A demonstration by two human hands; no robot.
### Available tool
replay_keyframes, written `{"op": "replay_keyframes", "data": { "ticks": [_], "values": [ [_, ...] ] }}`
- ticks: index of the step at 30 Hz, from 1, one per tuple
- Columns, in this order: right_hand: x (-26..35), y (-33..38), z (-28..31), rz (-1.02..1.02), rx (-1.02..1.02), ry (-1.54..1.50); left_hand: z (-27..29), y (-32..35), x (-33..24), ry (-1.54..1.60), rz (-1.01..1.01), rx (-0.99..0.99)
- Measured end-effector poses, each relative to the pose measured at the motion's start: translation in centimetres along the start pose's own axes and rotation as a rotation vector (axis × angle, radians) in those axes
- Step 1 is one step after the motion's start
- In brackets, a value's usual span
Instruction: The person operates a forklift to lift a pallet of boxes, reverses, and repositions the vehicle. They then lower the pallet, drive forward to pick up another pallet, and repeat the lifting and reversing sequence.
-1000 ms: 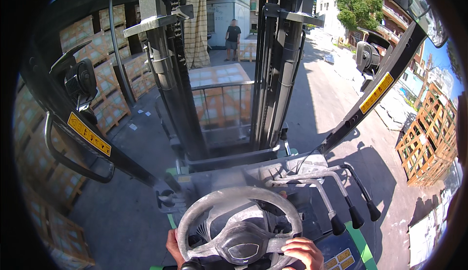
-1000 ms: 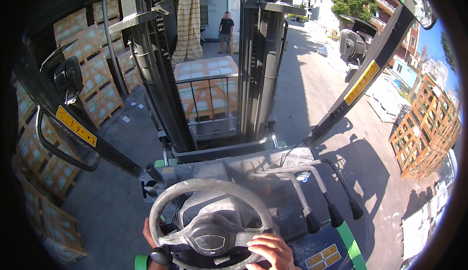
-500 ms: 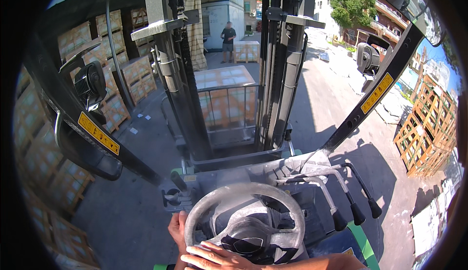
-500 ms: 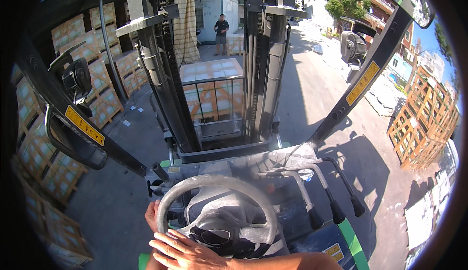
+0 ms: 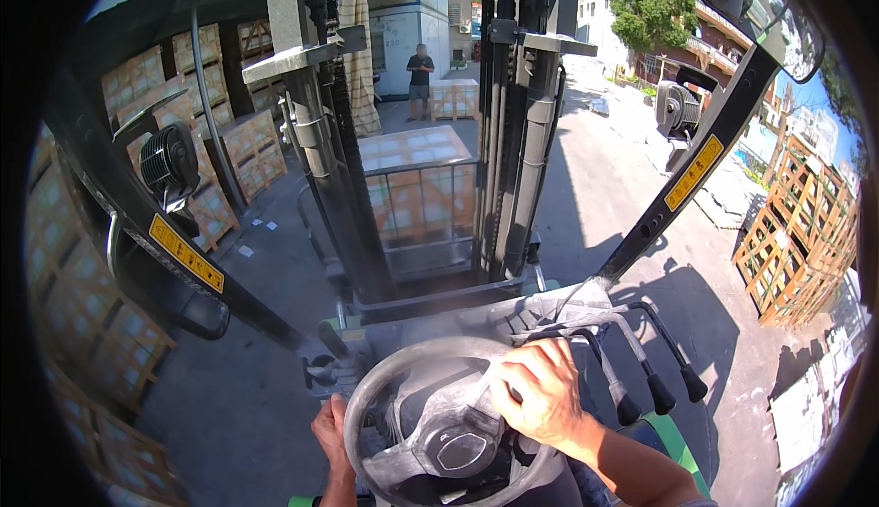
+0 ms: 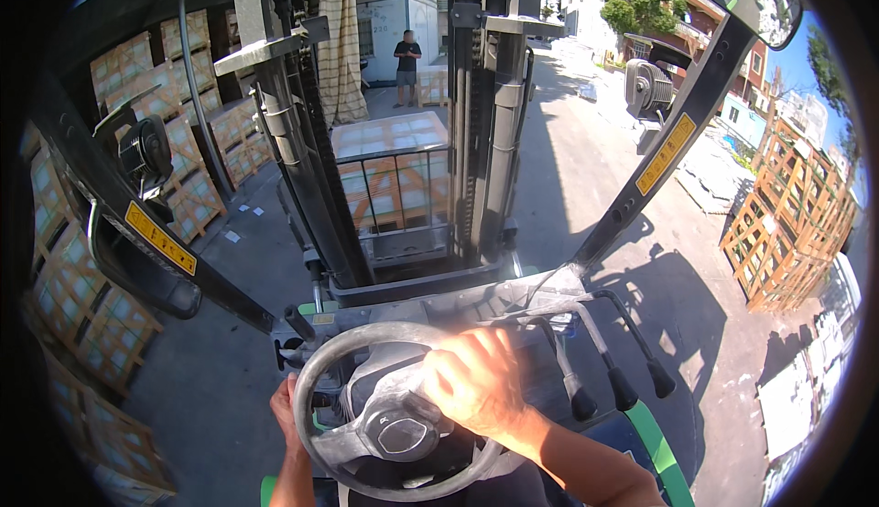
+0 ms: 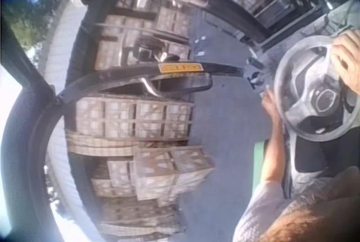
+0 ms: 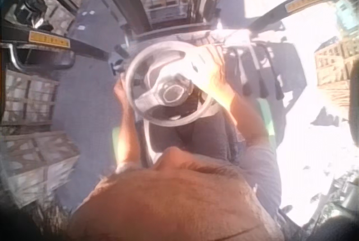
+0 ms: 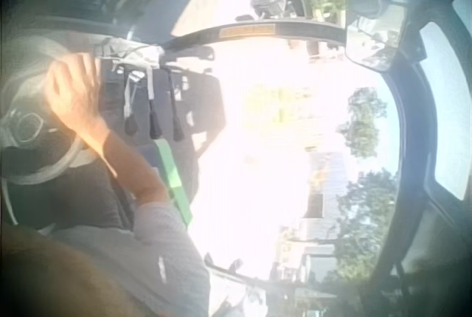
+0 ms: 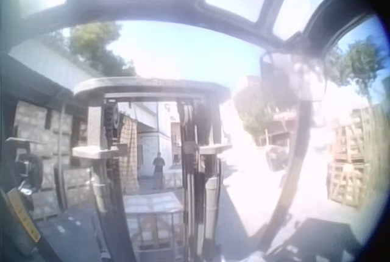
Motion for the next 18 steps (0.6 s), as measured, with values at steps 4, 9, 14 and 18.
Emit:
{"op": "replay_keyframes", "data": {
  "ticks": [4, 9, 14, 18],
  "values": [
    [5.6, 13.4, -0.9, -0.079, 0.198, -0.107, -0.8, -0.1, 0.2, 0.019, 0.005, 0.024],
    [17.4, 7.0, -11.1, 0.375, 0.253, -0.436, -1.3, -0.8, 0.2, -0.021, 0.007, 0.024],
    [5.4, -6.2, -7.4, 0.184, 0.023, -0.180, -2.7, -0.2, 0.0, 0.345, 0.002, 0.071],
    [-3.0, 5.6, 1.6, -0.110, 0.002, -0.064, -2.0, -0.3, 0.1, 0.139, -0.028, 0.030]
  ]
}}
Point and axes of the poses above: each hand's wrist, its own y-axis away from the middle knuckle, its own z-axis out of the back of the hand, x = y × z, the point moved 8 cm from there along -y, towards the middle knuckle, and after that the axes turned 12 degrees about x, right-handed, at the moved point
